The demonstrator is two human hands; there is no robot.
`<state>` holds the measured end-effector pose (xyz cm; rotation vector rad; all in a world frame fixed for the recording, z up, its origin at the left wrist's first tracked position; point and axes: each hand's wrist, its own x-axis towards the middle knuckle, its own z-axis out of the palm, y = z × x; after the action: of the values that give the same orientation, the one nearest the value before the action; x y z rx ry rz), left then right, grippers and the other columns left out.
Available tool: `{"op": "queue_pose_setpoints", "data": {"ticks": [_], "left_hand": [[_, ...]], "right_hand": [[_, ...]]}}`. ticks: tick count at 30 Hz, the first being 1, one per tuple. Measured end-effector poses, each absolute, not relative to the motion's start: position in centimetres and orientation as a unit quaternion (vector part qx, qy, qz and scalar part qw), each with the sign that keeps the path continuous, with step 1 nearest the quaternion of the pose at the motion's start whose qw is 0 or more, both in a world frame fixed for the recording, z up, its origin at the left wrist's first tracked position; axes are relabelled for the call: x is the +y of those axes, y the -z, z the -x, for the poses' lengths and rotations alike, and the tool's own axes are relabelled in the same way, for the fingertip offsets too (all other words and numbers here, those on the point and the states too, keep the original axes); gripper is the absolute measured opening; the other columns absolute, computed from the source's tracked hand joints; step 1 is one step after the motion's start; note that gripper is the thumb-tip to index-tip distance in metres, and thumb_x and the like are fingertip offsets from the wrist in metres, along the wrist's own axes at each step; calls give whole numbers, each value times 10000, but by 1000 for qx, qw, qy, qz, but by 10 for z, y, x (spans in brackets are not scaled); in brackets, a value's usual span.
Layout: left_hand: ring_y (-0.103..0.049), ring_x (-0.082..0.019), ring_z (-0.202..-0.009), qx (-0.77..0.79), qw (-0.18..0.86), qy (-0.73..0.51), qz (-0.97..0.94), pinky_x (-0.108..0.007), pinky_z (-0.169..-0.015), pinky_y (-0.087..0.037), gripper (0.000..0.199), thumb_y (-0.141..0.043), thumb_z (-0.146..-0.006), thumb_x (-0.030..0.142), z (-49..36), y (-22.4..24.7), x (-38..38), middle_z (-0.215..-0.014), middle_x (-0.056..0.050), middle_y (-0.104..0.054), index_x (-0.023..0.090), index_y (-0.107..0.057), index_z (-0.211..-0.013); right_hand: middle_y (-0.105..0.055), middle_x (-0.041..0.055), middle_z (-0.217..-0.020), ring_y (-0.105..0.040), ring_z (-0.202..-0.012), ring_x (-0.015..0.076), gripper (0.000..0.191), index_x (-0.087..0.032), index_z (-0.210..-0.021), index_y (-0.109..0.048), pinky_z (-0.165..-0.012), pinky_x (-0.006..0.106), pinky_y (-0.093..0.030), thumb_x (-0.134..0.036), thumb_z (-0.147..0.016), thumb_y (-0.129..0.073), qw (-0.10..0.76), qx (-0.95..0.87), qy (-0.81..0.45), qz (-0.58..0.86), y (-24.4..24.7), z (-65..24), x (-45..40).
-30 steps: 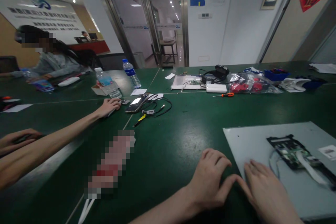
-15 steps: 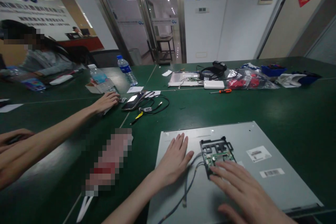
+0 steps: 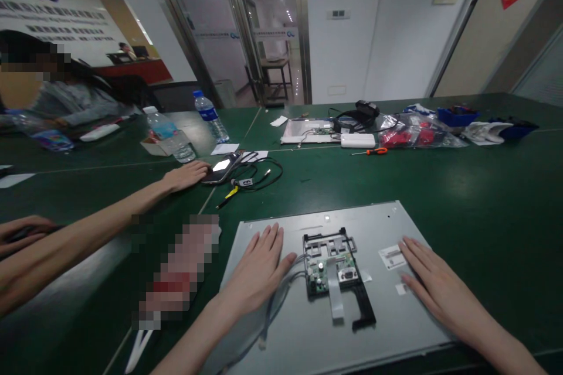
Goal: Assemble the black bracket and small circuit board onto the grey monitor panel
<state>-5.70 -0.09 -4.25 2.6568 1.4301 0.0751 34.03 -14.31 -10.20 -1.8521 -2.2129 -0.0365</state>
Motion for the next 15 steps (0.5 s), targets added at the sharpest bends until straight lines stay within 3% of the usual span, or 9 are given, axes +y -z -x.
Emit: {"op": "queue_pose_setpoints", "data": {"ticks": [5,8,11,15], "left_hand": [[-451,-383,-1368,473,19,-90,-876,-617,-1141,-312,570,-378,-1034,543,34,24,-3,-1437,-194,-542,128,-514,-1401],[-504,-323,-1298,390,82,-102,-912,-550,-1125,-377,445,-482,-1020,435,16,2,-7,-1399,-142,-558,172,-517,-1378],[-525,-281,-1270,313,137,-107,-934,-537,-1166,-333,364,-553,-995,350,1,-8,-7,-1337,-96,-589,225,-538,-1336],[-557,-267,-1216,297,173,-133,-929,-498,-1118,-399,306,-527,-1004,287,-11,4,-1,-1291,-98,-614,210,-553,-1299]], "right_hand": [[-417,133,-1570,-425,-1433,318,640,-161,-1545,-372,-1140,509,-438,-513,-1015,-439,142,-759,20,635,94,-330,-142],[-502,134,-1511,-498,-1377,322,601,-175,-1485,-475,-1113,505,-464,-523,-994,-482,135,-765,17,629,85,-334,-138],[-635,140,-1365,-575,-1290,325,447,-166,-1335,-620,-1087,525,-477,-434,-998,-499,137,-778,8,614,67,-330,-126],[-681,135,-1275,-635,-1171,308,353,-176,-1284,-640,-1018,526,-511,-342,-992,-532,186,-811,-31,554,32,-303,-99]]}}
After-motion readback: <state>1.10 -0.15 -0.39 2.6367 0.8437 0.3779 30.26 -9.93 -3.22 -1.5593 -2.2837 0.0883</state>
